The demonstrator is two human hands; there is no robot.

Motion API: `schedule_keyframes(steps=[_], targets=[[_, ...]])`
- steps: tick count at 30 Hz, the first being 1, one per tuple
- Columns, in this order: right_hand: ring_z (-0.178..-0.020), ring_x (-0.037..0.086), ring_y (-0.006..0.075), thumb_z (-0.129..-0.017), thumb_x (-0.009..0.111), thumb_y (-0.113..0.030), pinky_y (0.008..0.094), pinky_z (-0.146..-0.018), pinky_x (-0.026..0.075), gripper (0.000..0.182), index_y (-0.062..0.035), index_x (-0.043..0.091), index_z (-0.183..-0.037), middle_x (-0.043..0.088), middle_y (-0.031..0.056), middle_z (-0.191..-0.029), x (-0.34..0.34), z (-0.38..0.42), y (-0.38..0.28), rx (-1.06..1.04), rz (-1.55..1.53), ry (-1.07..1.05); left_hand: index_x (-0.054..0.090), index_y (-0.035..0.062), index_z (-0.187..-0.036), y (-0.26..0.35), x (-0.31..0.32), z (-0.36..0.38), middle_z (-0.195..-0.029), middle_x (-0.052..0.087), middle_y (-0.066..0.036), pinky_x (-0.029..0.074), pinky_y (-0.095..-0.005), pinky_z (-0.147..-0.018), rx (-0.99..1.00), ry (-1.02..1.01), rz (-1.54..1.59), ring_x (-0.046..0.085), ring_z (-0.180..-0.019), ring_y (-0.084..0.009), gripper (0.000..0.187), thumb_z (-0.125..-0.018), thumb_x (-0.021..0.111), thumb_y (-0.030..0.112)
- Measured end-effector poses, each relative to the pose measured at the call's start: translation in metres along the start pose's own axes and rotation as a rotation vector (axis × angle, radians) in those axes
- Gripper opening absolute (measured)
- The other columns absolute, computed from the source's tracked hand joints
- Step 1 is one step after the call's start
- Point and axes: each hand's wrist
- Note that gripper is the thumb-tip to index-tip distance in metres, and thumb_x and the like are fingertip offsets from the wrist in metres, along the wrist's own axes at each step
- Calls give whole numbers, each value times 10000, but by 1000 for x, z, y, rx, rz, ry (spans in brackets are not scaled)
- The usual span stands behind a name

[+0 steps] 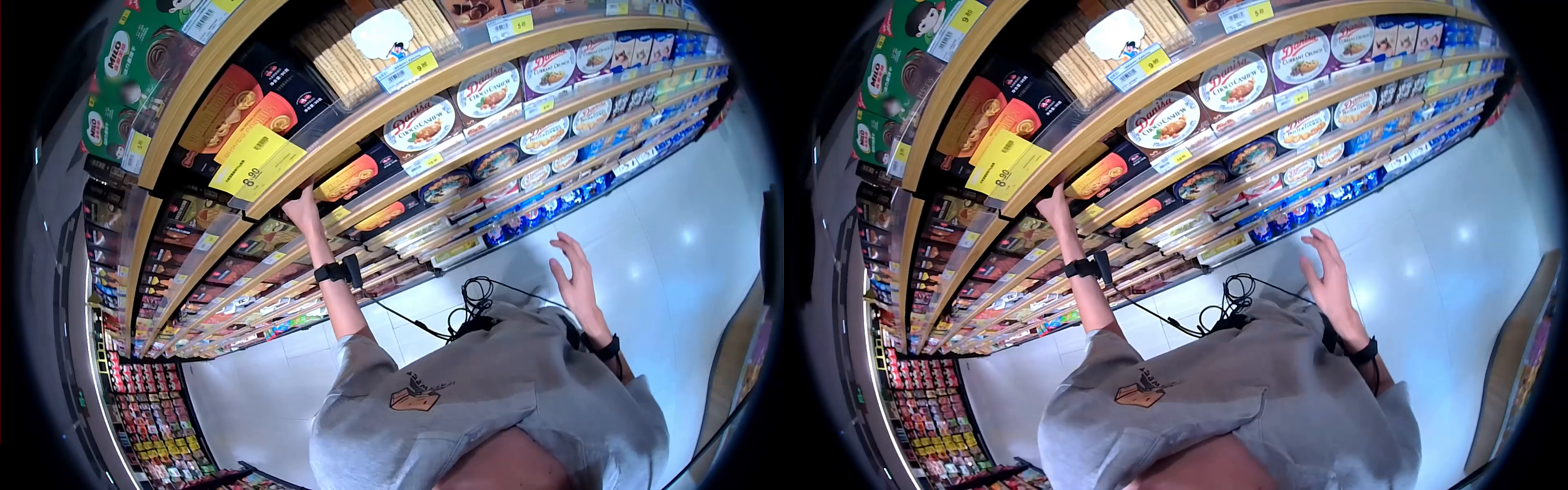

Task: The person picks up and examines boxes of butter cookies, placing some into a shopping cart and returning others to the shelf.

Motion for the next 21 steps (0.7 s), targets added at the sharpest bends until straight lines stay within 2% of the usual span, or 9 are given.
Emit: schedule_keyframes(steps=[4,6,8,9,10,12,14,18,21], targets=[[-1218,499,341,-889,581,-109,397,-976,434,308,-37,571,-1188,492,172,-1347,-11,5,13,50,-16,-65,440,-67,-1302,11,6,14,-1346,481,-198,315,-342,-1047,122,73,-137,471,-1192,-248,685,-767,795,174],[-1205,505,340,-894,574,-108,396,-957,444,317,-41,562,-1203,486,167,-1348,-17,7,17,48,-22,-66,439,-90,-1263,8,11,18,-1283,493,-235,329,-388,-1029,281,184,-271,483,-1147,-313,675,-755,796,175],[-1181,513,343,-886,583,-109,389,-960,429,343,-18,537,-1213,501,191,-1320,-24,8,17,112,-118,-64,445,-100,-1208,26,19,41,-1169,509,-240,344,-453,-991,289,290,-447,476,-1079,-368,617,-752,778,148],[-1159,524,327,-882,591,-91,379,-940,438,360,-18,524,-1228,515,176,-1303,-25,8,24,96,-128,-27,455,-96,-1161,37,31,59,-1084,508,-220,354,-486,-948,423,458,-589,461,-1034,-380,547,-761,756,125],[-1136,534,311,-877,600,-74,368,-920,448,380,-19,511,-1243,529,160,-1286,-25,10,35,93,-150,10,467,-79,-1169,43,34,73,-1109,515,-221,357,-472,-943,467,465,-623,455,-1064,-364,547,-775,758,164],[-1117,550,281,-864,628,-20,352,-900,452,424,-24,491,-1266,568,128,-1226,-29,12,44,55,-77,103,476,-64,-1175,46,44,89,-1117,520,-224,365,-466,-938,452,221,-469,456,-1076,-365,584,-781,766,255],[-1131,555,241,-887,607,-6,342,-920,452,394,-39,497,-1264,580,105,-1218,-37,15,42,101,-152,140,481,-58,-1180,42,50,87,-1128,524,-223,367,-472,-941,409,78,-762,455,-1095,-368,634,-779,767,342],[-1157,530,216,-964,532,-111,329,-954,423,265,-16,548,-1212,548,107,-1240,-41,21,52,208,-276,112,456,-163,-1126,41,65,71,-1053,558,-316,433,-514,-907,271,323,-749,536,-1030,-409,855,-677,830,460],[-1180,515,221,-989,487,-189,329,-972,401,281,-20,562,-1201,540,109,-1260,-41,26,63,210,-273,114,435,-196,-1120,31,75,58,-1039,569,-358,519,-496,-844,220,275,-691,603,-987,-423,880,-631,878,386]])
Point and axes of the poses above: each hand's wrist, its own z-axis away from the middle knuckle, its own x-axis out of the palm, y = z × x
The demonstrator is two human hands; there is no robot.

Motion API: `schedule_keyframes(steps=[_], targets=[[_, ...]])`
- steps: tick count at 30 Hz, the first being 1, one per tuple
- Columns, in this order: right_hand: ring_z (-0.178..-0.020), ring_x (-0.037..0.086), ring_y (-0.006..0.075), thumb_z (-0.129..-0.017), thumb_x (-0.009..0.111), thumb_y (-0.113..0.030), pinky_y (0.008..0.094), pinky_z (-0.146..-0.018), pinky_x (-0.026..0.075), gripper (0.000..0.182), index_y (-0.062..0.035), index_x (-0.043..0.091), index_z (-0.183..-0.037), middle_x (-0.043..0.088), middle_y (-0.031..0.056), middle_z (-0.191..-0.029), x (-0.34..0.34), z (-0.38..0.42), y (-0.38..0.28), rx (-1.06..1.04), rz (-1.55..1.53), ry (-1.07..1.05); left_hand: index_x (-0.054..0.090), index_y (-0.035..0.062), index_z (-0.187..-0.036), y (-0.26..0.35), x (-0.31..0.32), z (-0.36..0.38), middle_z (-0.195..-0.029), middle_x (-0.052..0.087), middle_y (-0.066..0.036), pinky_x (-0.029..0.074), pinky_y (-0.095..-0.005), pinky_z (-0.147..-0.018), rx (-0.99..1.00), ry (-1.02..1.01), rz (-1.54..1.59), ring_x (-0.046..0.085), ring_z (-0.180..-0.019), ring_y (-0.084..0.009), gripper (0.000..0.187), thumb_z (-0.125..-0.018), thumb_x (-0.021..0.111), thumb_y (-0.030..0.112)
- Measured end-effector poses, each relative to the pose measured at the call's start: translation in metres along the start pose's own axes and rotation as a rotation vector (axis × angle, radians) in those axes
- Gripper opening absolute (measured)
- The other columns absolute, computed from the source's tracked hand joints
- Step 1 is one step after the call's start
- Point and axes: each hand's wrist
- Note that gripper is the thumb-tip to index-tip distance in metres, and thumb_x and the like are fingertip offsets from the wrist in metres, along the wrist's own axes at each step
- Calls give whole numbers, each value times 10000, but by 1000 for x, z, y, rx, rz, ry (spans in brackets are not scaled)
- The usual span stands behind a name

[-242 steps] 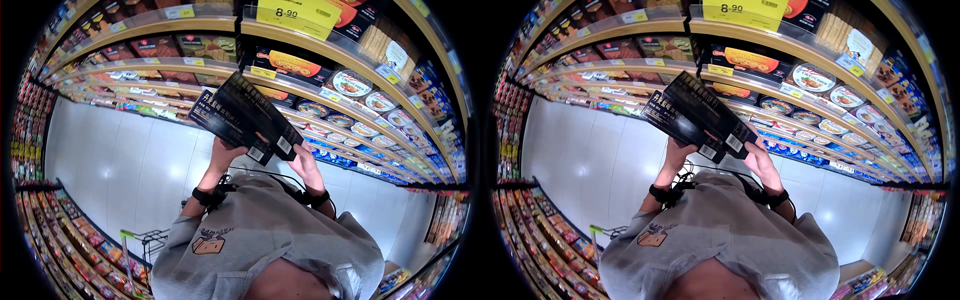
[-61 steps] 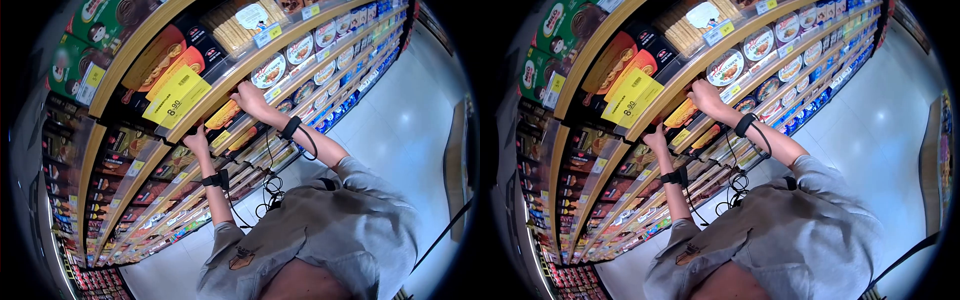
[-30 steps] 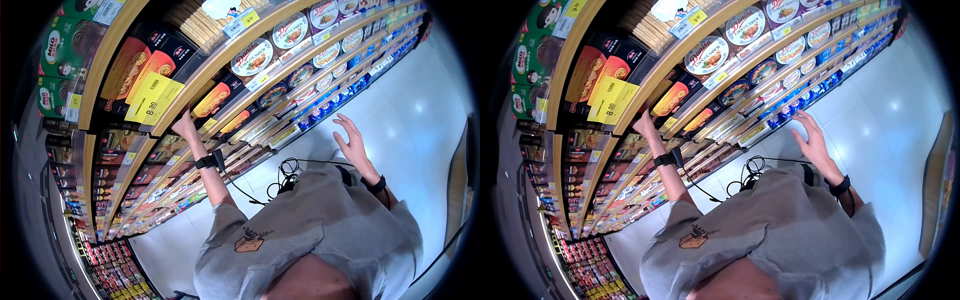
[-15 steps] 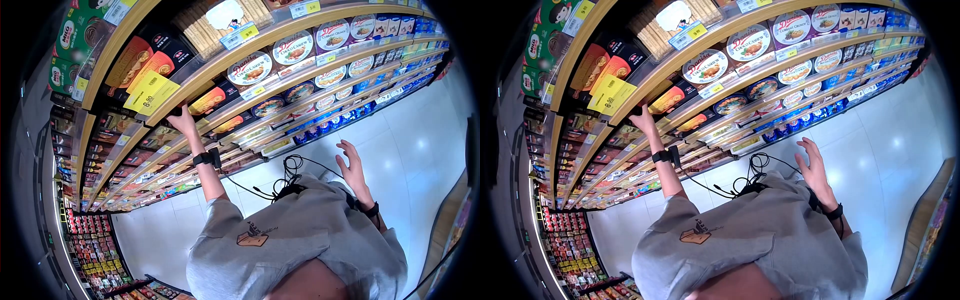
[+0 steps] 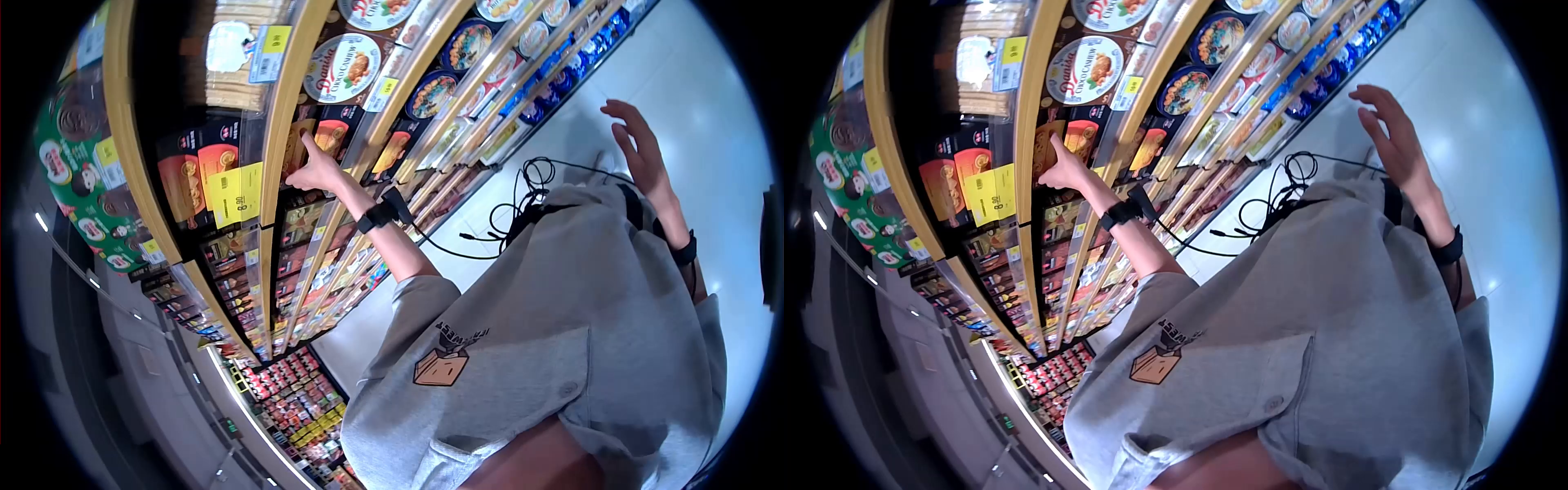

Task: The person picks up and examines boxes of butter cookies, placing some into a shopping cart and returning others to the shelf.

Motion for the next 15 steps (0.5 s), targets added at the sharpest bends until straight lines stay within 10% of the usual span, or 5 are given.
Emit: schedule_keyframes(steps=[9,11,15], targets=[[-1140,545,206,-1012,439,-244,329,-968,409,312,-33,575,-1198,598,98,-1192,-27,9,42,86,-33,55,433,-216,-1074,13,19,-4,-1139,416,-351,473,-529,-837,-226,-81,-173,521,-1040,-404,845,-640,839,385],[-1145,542,205,-1015,432,-256,328,-982,398,325,-28,579,-1193,600,101,-1188,-26,11,40,126,-50,44,308,-228,-1310,-6,27,-16,-1374,309,-438,438,-525,-939,-202,-166,-211,505,-1183,-453,1032,-733,721,522],[-1150,535,209,-1019,422,-267,323,-1000,380,332,-30,584,-1184,598,104,-1179,-18,11,43,132,-78,64,381,-221,-1219,-7,34,-31,-1269,397,-412,447,-504,-921,-195,-311,-336,535,-1121,-439,923,-742,718,493]])
Point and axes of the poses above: each hand's wrist, its own z-axis away from the middle knuckle, its own x-axis out of the palm, y = z × x
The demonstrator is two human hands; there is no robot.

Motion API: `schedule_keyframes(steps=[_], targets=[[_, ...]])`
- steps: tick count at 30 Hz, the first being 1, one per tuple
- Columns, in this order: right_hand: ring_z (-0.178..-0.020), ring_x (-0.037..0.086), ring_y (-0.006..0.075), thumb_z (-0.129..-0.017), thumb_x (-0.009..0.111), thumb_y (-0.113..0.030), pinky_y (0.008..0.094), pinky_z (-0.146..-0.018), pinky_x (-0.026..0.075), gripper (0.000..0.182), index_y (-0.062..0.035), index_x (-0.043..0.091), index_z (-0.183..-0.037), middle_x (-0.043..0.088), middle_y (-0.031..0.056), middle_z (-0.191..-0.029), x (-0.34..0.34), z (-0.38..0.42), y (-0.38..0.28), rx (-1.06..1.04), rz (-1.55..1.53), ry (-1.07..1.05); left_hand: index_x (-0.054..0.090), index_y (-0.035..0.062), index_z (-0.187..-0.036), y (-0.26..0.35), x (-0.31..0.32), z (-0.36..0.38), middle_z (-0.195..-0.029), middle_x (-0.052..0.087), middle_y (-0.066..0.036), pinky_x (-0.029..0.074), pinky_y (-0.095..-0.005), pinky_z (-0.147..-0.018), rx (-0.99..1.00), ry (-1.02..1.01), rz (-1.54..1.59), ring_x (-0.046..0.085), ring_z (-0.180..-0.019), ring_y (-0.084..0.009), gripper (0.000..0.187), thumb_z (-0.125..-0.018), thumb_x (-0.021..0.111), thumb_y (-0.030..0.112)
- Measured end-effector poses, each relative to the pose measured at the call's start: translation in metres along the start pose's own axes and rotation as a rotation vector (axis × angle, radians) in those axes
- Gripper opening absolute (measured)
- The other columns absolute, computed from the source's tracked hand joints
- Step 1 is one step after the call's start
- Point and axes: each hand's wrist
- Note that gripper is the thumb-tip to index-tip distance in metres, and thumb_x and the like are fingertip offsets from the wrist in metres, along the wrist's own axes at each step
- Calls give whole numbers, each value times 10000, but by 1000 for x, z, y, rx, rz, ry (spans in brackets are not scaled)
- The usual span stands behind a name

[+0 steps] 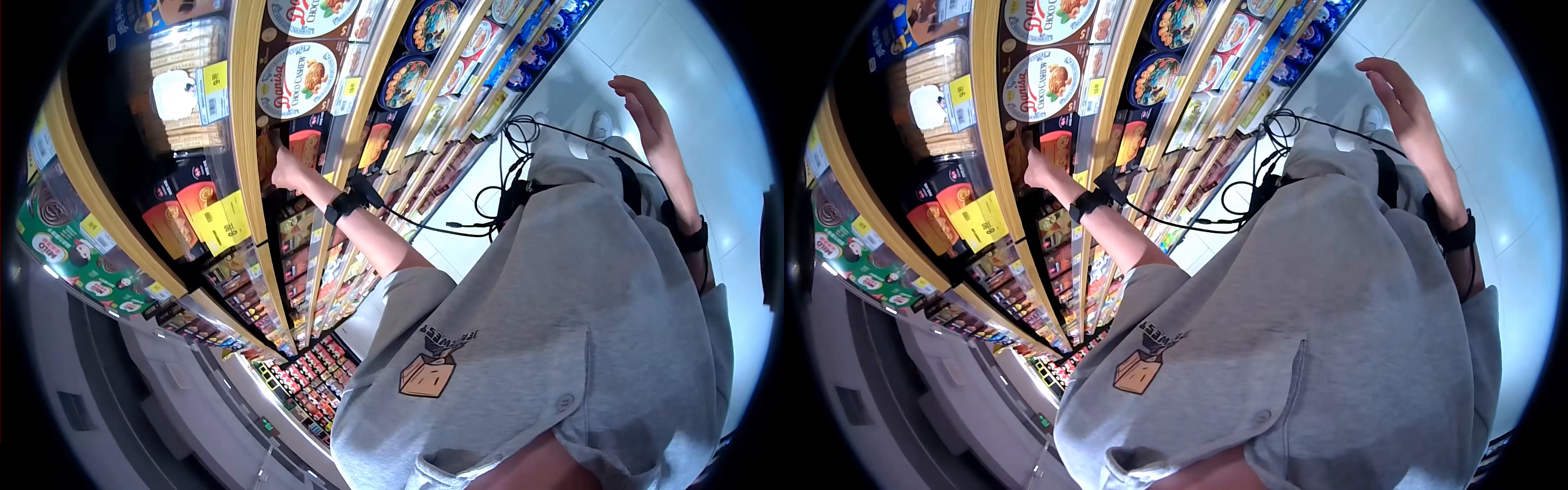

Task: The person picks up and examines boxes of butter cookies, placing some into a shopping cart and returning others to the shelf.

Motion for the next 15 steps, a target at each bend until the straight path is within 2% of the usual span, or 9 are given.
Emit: schedule_keyframes(steps=[8,10,11,12,14,15], targets=[[-1134,539,209,-1023,423,-284,307,-996,375,336,-28,585,-1169,590,98,-1177,13,-12,10,-47,1,39,528,-207,-1038,15,-23,-12,-1061,572,-359,465,-462,-886,174,-288,-357,597,-997,-411,724,-760,714,436],[-1128,542,207,-1022,427,-287,305,-989,377,335,-31,586,-1169,591,97,-1175,15,-12,9,-17,-10,44,565,-203,-993,22,-35,8,-1009,615,-346,470,-452,-877,247,-239,-433,612,-966,-404,681,-764,713,421],[-1121,544,205,-1021,431,-289,303,-983,380,333,-35,587,-1169,591,96,-1173,15,-14,9,-3,-10,53,636,-128,-996,28,-40,26,-957,665,-289,467,-441,-867,321,-130,-473,639,-929,-393,524,-841,634,373],[-1121,544,205,-1021,431,-289,303,-983,380,333,-35,587,-1169,591,96,-1173,15,-15,9,-2,-8,56,636,-128,-996,28,-42,32,-957,665,-289,467,-441,-867,323,-132,-471,639,-929,-393,524,-841,634,373],[-1110,548,200,-1017,440,-294,298,-969,385,331,-39,588,-1168,594,92,-1167,16,-15,9,12,5,69,653,-68,-1060,19,-44,33,-1023,661,-268,467,-450,-850,585,-214,-82,631,-956,-400,437,-873,602,324],[-1110,548,200,-1017,440,-294,298,-969,385,331,-39,588,-1168,594,92,-1167,17,-15,10,13,6,61,664,-27,-1075,15,-43,31,-1035,663,-254,469,-447,-835,634,-198,-85,630,-952,-404,379,-896,571,293]])
Point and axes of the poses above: each hand's wrist, its own z-axis away from the middle knuckle, its own x-axis out of the palm, y = z × x
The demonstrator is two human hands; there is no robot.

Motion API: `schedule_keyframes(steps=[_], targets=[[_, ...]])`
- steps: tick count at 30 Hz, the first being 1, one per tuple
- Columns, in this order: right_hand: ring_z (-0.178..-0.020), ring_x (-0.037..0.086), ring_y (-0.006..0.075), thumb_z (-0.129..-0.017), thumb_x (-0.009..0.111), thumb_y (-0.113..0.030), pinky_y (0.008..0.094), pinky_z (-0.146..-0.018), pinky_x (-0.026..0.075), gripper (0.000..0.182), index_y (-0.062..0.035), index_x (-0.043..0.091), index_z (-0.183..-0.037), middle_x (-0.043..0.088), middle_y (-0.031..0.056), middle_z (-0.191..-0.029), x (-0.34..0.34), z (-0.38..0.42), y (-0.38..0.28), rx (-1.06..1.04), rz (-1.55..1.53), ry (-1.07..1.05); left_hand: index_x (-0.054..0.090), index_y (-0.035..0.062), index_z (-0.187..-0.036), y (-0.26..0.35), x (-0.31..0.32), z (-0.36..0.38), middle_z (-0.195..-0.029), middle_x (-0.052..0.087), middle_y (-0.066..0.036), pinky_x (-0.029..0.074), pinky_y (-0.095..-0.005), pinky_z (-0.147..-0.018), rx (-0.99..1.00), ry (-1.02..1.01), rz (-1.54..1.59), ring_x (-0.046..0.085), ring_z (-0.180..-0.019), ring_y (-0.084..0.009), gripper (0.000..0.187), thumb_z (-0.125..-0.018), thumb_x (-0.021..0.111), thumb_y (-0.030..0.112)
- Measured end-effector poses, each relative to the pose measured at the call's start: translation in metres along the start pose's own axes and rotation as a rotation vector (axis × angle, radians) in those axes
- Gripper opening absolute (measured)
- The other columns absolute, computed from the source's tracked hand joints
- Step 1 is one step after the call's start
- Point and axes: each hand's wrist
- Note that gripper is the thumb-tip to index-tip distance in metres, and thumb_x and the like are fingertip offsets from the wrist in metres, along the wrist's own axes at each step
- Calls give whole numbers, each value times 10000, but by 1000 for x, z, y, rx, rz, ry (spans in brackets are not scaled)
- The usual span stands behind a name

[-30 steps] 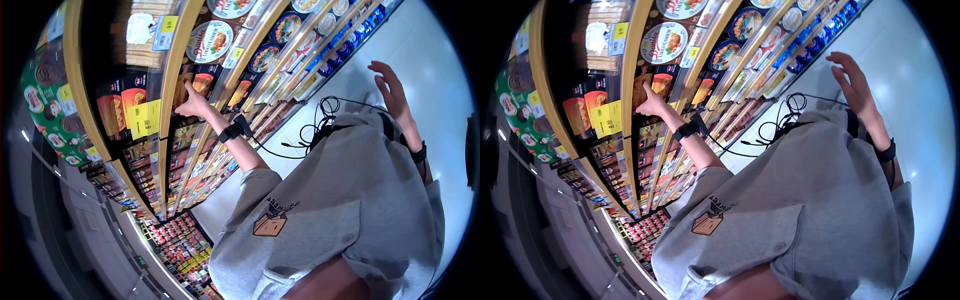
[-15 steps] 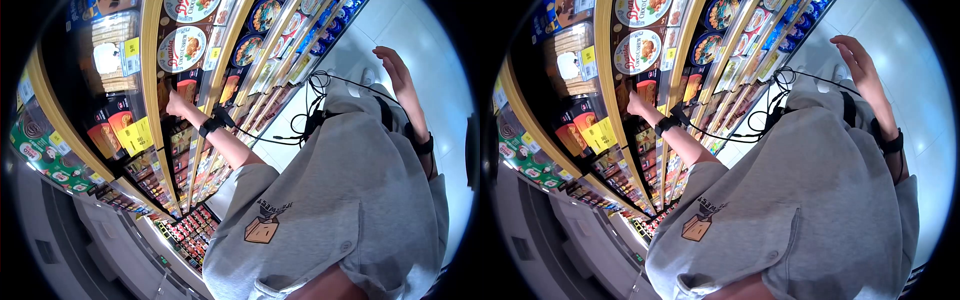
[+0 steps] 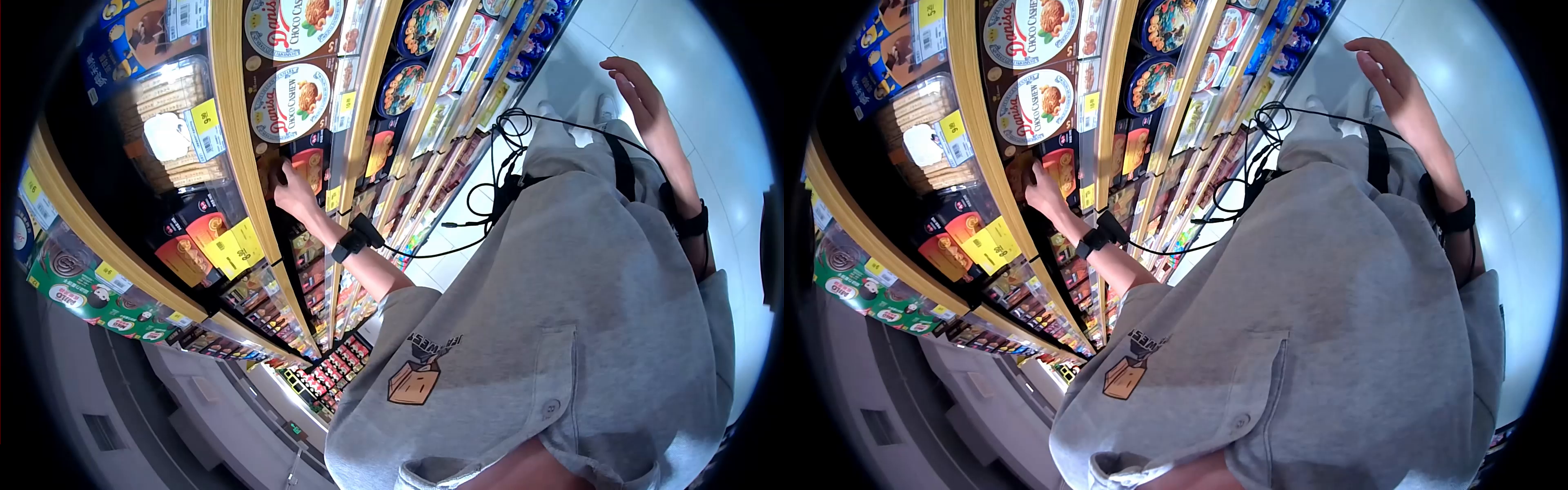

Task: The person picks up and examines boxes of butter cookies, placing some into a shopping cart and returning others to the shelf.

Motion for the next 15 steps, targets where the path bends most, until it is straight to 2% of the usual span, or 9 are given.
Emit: schedule_keyframes(steps=[4,6,7,9,10,13,14,15], targets=[[-1065,553,188,-1014,446,-293,292,-935,396,330,-38,587,-1167,595,84,-1141,2,-4,1,10,0,0,667,-41,-1053,1,3,6,-1019,669,-249,467,-452,-828,72,54,-6,635,-929,-405,392,-900,574,308],[-1048,554,183,-1014,446,-291,291,-925,399,327,-38,588,-1166,596,82,-1131,3,-6,-2,7,13,-19,646,-112,-1020,9,-1,9,-978,652,-306,457,-468,-829,159,61,88,630,-907,-427,515,-917,557,385],[-1037,553,181,-1014,448,-290,291,-918,399,325,-40,588,-1166,597,81,-1120,4,-6,-3,6,12,-22,646,-112,-1020,15,-5,11,-978,652,-306,457,-468,-829,154,63,86,630,-907,-427,515,-917,557,385],[-1025,552,179,-1013,449,-289,291,-912,400,322,-42,589,-1166,598,80,-1108,5,-8,-4,3,11,-27,611,-197,-974,26,-10,15,-919,623,-372,450,-477,-834,-28,-49,-46,626,-870,-442,695,-924,520,490],[-1035,555,181,-1013,452,-290,294,-918,402,322,-44,590,-1167,601,80,-1113,5,-8,-3,-6,16,-31,576,-248,-952,24,-9,13,-894,597,-407,442,-488,-838,-87,-78,-84,614,-867,-450,843,-915,471,588],[-1053,562,187,-1011,457,-292,302,-928,409,322,-46,592,-1169,605,80,-1130,5,-7,2,-8,27,-37,568,-249,-969,17,-5,10,-908,599,-399,440,-493,-838,-94,-108,-42,607,-877,-448,888,-904,448,628],[-1063,565,191,-1010,460,-293,308,-932,414,322,-47,593,-1170,606,80,-1142,5,-7,4,0,27,-38,513,-209,-1169,22,-10,7,-1150,563,-378,418,-447,-935,-219,-228,-53,562,-1091,-431,908,-909,404,654],[-1063,565,191,-1010,460,-293,308,-932,414,322,-47,593,-1170,606,80,-1142,4,-6,5,0,28,-39,513,-209,-1169,19,-10,4,-1150,563,-378,418,-447,-935,-220,-228,-53,562,-1091,-431,908,-909,404,654]])
Point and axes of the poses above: each hand's wrist, its own z-axis away from the middle knuckle, its own x-axis out of the palm, y = z × x
